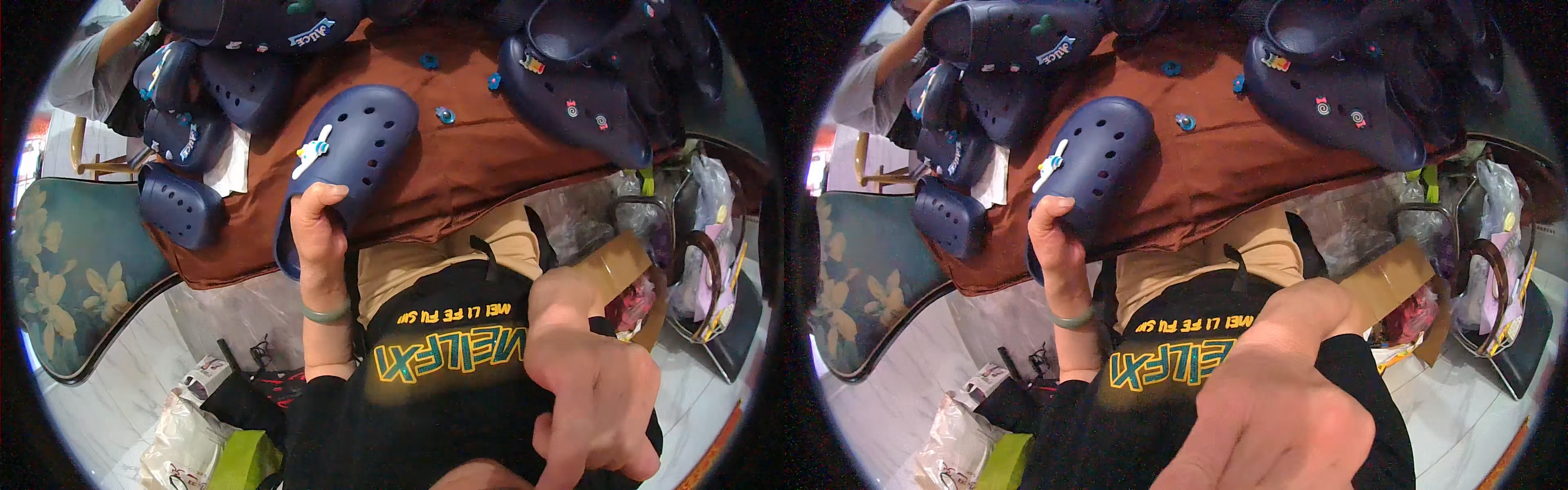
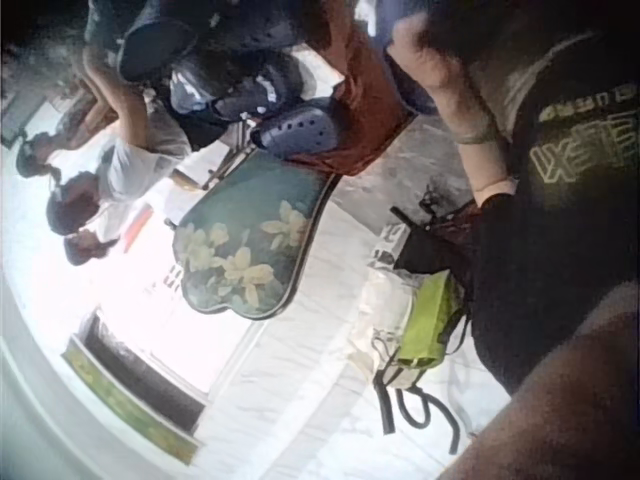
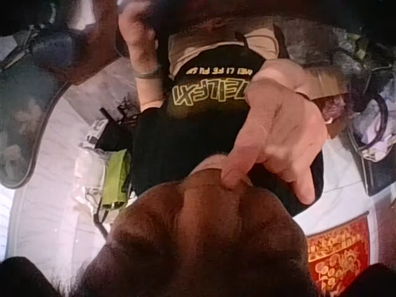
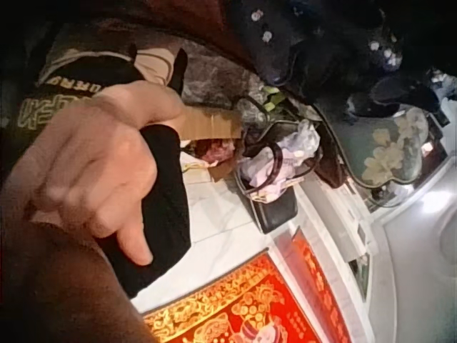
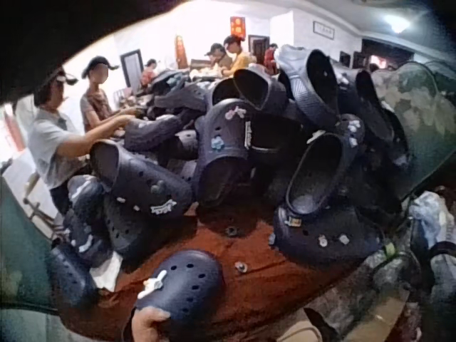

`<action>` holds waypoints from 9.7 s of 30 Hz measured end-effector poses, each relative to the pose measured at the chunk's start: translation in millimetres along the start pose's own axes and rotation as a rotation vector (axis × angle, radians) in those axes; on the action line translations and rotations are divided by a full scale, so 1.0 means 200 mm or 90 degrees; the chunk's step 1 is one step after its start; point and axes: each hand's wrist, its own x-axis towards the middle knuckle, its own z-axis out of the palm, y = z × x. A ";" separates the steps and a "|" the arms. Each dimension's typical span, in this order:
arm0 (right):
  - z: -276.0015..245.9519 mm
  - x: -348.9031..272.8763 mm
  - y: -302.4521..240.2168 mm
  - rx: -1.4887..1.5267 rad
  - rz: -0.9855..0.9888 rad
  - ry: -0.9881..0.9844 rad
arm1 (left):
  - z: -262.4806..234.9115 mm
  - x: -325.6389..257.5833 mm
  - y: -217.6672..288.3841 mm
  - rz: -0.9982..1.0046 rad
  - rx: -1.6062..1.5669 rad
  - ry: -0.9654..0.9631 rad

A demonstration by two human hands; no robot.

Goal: Attaching decorative charms to the holes of blue foam clogs.

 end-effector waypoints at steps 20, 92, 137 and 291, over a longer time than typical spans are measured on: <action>-0.11 -0.20 0.02 -0.059 0.088 -0.129 | 0.00 -0.03 0.01 -0.007 -0.005 -0.021; -0.90 -0.11 0.44 -0.455 0.998 0.120 | 0.05 -0.05 0.07 -0.043 0.154 -0.168; -0.42 -0.49 0.39 -0.538 0.643 0.335 | 0.03 0.02 0.03 0.007 0.094 -0.078; -0.73 -0.23 0.42 -0.962 0.415 -0.493 | 0.04 0.09 0.15 -0.057 0.206 -0.270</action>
